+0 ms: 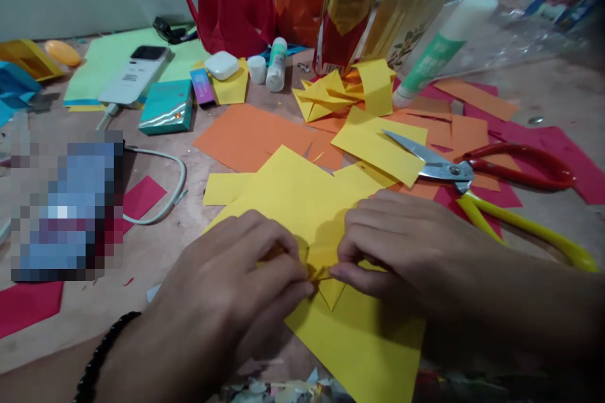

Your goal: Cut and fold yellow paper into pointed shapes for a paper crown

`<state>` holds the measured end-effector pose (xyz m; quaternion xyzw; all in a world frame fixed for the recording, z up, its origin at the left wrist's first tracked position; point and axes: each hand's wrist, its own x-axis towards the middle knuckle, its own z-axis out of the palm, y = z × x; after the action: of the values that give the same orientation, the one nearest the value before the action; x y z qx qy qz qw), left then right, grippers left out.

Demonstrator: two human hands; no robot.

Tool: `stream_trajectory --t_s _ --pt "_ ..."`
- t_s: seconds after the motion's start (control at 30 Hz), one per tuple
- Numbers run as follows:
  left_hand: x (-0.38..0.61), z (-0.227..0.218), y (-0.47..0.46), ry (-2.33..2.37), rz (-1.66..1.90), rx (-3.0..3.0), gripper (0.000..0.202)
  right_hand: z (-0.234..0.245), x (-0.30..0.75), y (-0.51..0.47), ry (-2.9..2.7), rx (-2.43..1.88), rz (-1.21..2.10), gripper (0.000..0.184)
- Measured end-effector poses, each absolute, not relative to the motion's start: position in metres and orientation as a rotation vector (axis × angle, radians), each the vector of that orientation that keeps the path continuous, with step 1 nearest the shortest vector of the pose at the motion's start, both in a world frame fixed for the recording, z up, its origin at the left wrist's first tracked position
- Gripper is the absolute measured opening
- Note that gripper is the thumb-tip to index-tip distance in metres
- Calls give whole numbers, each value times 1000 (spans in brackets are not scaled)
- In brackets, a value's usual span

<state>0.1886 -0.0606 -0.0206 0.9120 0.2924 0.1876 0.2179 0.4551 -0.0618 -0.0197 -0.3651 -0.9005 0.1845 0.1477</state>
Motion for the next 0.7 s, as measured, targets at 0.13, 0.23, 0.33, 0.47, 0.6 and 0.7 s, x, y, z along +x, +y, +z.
stream_trajectory --t_s 0.13,0.23,0.33,0.47,0.6,0.7 --pt "185 -20 -57 876 401 2514 21 -12 458 -60 -2633 -1018 739 20" --pt "184 -17 -56 893 334 2531 19 -10 459 -60 -2601 -1047 818 22" --pt "187 -16 -56 915 300 2536 21 -14 457 -62 -2529 -1094 722 29" --pt "193 -16 -58 986 330 2560 23 -20 455 -64 -2512 -1083 662 33" --pt "197 -16 -62 1048 346 2623 19 -21 452 -67 -2526 -1117 625 34" --pt "197 -17 -62 1044 317 2704 21 -22 449 -69 -2498 -1159 556 37"
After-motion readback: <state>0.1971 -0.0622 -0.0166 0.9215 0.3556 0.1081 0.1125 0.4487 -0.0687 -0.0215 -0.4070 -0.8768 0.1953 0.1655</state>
